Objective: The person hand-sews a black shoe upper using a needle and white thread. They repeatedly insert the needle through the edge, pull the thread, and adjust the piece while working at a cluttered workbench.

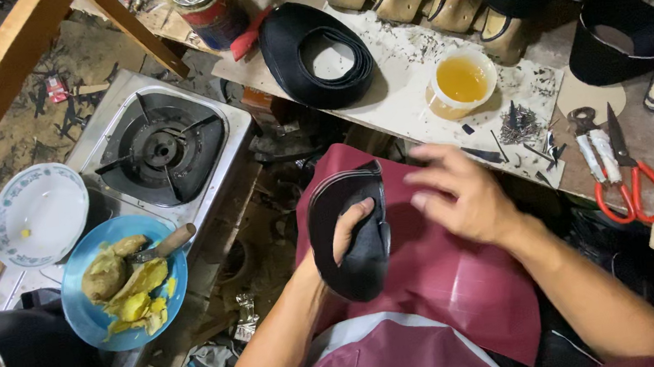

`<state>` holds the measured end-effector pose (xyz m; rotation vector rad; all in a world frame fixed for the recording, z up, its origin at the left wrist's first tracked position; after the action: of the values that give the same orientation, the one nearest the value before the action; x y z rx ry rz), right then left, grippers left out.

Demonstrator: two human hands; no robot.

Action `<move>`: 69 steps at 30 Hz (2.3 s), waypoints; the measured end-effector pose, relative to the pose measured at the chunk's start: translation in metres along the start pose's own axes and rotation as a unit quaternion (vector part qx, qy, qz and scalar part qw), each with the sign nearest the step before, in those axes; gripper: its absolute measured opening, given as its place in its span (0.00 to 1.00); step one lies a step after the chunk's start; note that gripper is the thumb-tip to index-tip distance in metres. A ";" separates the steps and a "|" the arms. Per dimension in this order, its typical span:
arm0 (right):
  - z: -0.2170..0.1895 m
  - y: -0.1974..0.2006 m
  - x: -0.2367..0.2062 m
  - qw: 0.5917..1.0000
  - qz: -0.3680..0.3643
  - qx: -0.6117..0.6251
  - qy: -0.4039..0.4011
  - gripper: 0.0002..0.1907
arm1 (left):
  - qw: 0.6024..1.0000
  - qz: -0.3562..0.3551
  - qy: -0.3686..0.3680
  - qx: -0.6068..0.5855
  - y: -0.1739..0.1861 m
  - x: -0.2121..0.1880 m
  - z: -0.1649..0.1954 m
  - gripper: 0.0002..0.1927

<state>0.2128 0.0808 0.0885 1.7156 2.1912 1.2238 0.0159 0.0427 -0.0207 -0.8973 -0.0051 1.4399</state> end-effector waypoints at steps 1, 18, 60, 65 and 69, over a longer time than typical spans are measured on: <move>-0.007 -0.007 -0.011 1.000 -0.003 -0.003 0.017 0.18 | 1.000 -0.003 -0.004 -0.007 -0.005 0.002 -0.001 0.05; 0.001 -0.019 -0.046 0.996 -0.011 0.057 0.064 0.21 | 0.998 0.008 -0.003 0.065 -0.020 -0.005 -0.005 0.11; -0.012 0.006 -0.011 0.997 -0.010 0.010 0.081 0.17 | 0.999 -0.029 -0.040 -0.016 -0.006 0.026 -0.001 0.11; -0.025 0.000 -0.024 0.986 -0.013 -0.038 0.162 0.29 | 0.998 -0.016 0.016 0.059 -0.026 0.000 0.009 0.14; -0.019 0.002 -0.027 0.986 -0.006 -0.061 0.154 0.31 | 0.998 -0.038 -0.005 0.055 -0.041 -0.012 0.020 0.16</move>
<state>0.2138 0.0475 0.0922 1.5535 2.2221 1.6811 0.0375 0.0484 0.0206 -0.7916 0.0323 1.3612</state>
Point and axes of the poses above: each hand's wrist, its own x-axis towards the middle knuckle, its own y-axis out of the back of the hand, z = x × y, the point moved 5 cm from there along x, towards the middle knuckle, and after that the axes turned 9 degrees about z, right-handed, at the moved point
